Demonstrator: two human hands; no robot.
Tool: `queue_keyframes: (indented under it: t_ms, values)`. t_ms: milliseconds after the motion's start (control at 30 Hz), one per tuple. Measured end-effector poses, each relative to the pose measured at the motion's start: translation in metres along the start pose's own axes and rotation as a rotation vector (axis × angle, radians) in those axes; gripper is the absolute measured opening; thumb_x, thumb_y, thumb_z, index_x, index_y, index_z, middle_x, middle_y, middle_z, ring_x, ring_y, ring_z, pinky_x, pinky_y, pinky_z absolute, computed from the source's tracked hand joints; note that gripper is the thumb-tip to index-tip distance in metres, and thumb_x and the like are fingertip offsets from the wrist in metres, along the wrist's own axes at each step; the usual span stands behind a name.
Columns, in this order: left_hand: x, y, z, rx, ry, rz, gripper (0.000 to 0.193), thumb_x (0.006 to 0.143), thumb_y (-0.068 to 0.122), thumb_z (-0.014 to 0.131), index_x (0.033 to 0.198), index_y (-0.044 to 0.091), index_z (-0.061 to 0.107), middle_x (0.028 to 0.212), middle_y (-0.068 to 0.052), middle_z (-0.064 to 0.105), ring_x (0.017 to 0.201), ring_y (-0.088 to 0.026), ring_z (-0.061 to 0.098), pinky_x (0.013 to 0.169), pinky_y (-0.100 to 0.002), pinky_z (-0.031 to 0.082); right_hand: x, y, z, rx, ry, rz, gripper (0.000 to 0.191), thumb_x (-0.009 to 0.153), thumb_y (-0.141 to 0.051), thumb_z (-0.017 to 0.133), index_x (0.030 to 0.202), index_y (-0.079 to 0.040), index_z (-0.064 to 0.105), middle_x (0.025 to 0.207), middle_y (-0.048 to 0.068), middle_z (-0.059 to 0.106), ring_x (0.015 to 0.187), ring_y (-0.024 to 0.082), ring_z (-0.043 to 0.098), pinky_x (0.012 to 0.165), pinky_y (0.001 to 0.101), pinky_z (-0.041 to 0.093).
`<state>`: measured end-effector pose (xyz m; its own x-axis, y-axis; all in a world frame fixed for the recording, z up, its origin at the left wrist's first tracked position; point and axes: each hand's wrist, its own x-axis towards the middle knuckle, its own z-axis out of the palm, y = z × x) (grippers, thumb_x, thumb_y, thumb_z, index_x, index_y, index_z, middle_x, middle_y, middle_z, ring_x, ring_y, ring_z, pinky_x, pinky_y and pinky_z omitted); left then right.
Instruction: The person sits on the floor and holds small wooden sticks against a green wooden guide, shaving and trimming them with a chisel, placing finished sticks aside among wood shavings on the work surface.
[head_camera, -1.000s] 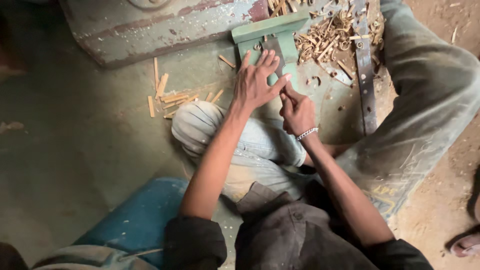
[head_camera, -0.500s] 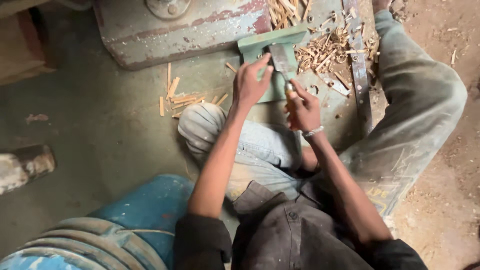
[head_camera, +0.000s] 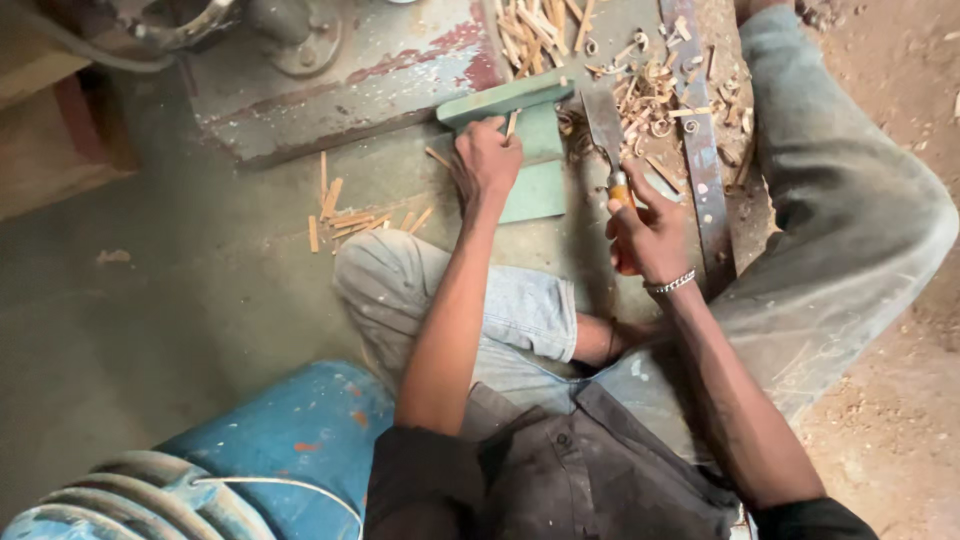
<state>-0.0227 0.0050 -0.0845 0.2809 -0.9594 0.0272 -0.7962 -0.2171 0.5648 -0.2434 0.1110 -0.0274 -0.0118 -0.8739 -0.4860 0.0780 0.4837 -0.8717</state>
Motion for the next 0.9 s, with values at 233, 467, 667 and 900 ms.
queue_keyframes:
  t_ms: [233,467,667,900]
  values:
    - [-0.054,0.023,-0.036,-0.441,0.107,0.262,0.022,0.093,0.003,0.072,0.113,0.01,0.071,0.102,-0.004,0.071,0.086,-0.016,0.069,0.067,-0.031,0.051,-0.006,-0.011,-0.023,0.178,-0.016,-0.121,0.057,0.102,-0.011,0.061,0.157,-0.013,0.048,0.072,0.004,0.06,0.047,0.01,0.054,0.04,0.0273,0.046]
    - [-0.071,0.057,-0.079,-0.366,0.178,0.242,0.02,0.092,0.003,0.073,0.112,0.008,0.07,0.103,-0.005,0.072,0.085,-0.013,0.068,0.056,-0.026,0.045,-0.014,-0.013,-0.036,0.283,-0.031,-0.123,0.059,0.102,-0.009,0.061,0.159,-0.014,0.046,0.082,0.002,0.063,0.057,0.009,0.059,0.043,0.0269,0.049]
    - [0.02,0.068,-0.068,-0.347,0.191,0.253,0.021,0.089,0.011,0.076,0.109,0.011,0.072,0.096,-0.005,0.08,0.081,-0.014,0.078,0.074,-0.028,0.06,-0.011,-0.003,-0.043,0.23,-0.006,-0.111,0.059,0.102,-0.008,0.058,0.159,-0.015,0.046,0.078,0.006,0.063,0.052,0.011,0.057,0.043,0.028,0.048]
    - [0.083,0.061,-0.048,-0.297,0.211,0.021,0.029,0.081,0.027,0.079,0.107,0.015,0.076,0.096,-0.005,0.08,0.085,-0.021,0.079,0.073,-0.034,0.059,-0.002,0.01,-0.052,0.231,0.072,-0.083,0.058,0.102,-0.01,0.06,0.158,-0.014,0.048,0.078,0.006,0.064,0.054,0.011,0.06,0.044,0.029,0.049]
